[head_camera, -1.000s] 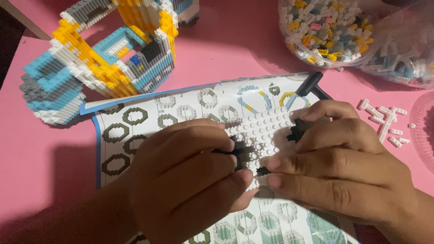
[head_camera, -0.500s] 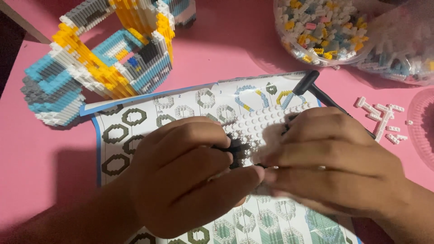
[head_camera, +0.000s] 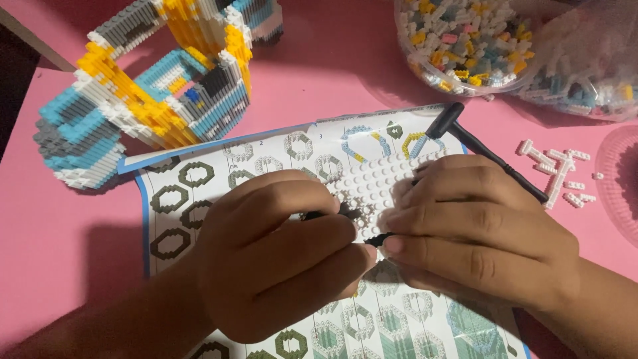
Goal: Assembling a complex structure using small interlocking plastic blocks following printed instructions.
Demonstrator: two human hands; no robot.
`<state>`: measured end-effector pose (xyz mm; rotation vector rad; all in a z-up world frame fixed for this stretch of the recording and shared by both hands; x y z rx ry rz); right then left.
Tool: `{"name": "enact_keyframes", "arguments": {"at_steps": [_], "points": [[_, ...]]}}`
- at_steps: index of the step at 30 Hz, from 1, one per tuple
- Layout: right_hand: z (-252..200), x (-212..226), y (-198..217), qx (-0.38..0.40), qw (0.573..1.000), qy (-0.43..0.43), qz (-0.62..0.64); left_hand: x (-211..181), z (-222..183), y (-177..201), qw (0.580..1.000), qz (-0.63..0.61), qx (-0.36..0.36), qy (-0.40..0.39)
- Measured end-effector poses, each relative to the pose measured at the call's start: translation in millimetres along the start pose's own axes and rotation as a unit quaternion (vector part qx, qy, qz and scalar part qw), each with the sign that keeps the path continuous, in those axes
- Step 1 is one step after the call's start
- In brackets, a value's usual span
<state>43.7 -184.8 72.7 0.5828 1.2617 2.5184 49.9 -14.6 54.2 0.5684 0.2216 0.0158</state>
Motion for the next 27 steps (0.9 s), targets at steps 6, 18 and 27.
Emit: {"name": "enact_keyframes", "arguments": {"at_steps": [6,18,27], "points": [[-0.5,-2.3,-1.8,-0.001,1.000,0.006,-0.015,-1.0,0.1,-0.1,1.000,0.007,0.004,-0.006],[-61.9,-149.4,81.3,0.137,0.806,-0.540,-0.199,-7.0,3.0,-9.4,0.996,0.082,0.041,0.018],[-101.8,-229.4,42.1,0.327,0.720,-0.504,-0.347,-5.7,2.9,-5.5,0.994,0.078,0.055,0.058]]}}
Point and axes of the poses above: each hand's wrist, its own z-axis towards the middle knuckle, its own y-axis out of the back of the hand, x = y × z, the point moved 7 cm from there along z, towards the middle knuckle, and after that the axes turned 2 degrees about -z, right-handed, at the moved point
